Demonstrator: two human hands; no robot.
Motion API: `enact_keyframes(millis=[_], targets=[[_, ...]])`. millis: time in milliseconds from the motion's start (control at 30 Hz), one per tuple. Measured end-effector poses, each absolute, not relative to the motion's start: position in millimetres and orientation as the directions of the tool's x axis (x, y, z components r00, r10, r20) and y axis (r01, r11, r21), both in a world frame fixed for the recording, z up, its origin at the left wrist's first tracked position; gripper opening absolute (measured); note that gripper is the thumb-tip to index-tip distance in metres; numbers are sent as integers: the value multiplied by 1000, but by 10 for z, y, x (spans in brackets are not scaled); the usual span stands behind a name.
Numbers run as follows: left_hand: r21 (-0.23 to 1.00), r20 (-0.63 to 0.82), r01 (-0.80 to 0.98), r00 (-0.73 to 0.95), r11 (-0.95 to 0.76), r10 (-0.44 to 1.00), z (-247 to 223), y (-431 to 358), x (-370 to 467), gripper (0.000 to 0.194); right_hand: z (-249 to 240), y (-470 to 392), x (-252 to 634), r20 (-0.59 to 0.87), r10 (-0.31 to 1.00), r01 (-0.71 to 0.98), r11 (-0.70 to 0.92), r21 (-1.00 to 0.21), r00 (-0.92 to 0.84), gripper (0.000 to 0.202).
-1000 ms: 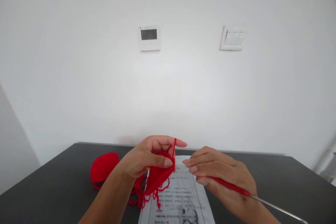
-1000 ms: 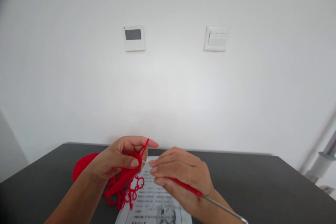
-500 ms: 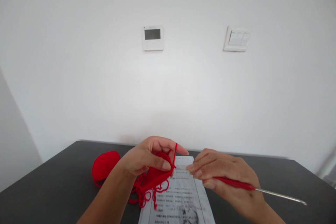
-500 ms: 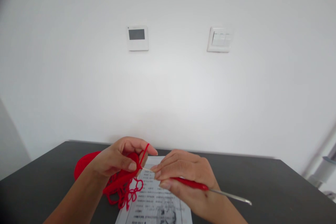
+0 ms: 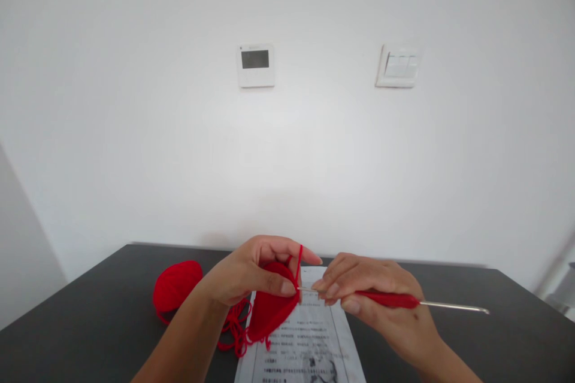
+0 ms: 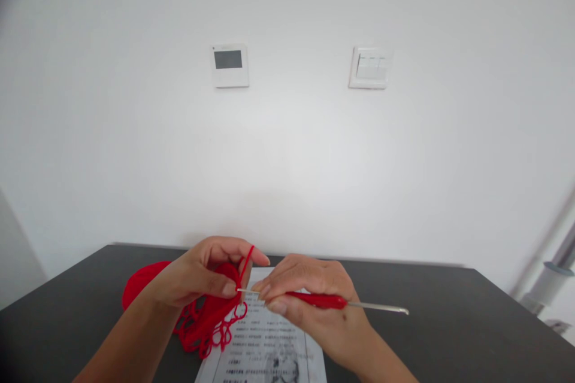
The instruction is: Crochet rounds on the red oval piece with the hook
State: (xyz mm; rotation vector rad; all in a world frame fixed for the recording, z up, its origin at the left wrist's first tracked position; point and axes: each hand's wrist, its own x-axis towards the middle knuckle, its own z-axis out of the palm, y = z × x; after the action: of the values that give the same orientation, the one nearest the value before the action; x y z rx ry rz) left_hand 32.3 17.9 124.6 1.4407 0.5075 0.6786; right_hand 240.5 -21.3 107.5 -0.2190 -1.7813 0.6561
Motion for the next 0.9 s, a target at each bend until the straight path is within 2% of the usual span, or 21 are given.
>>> enact_keyframes(millis=[100,267,400,533,900], targets=[[994,88,-103,692,-23,716,1246,167,338,38,1089,-215,2404,855,399,-75,892,-445,-331,12],[993,93,-113,649,-25,755,1248,158,381,37,1125,-203,2415,883,201,189,973,-131,-424,14],[993,95,-117,617,-29,781,1273,134,425,37,1107,-158,2415,876,144,254,967,-26,-461,14],[993,104,-99,553,-59,827,1302,98,470,39,1067,-126,2415,877,133,280,960,2,-461,15],[987,158,-89,420,-133,894,1309,65,517,31,1076,-139,2480,896,240,320,940,-118,-374,14]])
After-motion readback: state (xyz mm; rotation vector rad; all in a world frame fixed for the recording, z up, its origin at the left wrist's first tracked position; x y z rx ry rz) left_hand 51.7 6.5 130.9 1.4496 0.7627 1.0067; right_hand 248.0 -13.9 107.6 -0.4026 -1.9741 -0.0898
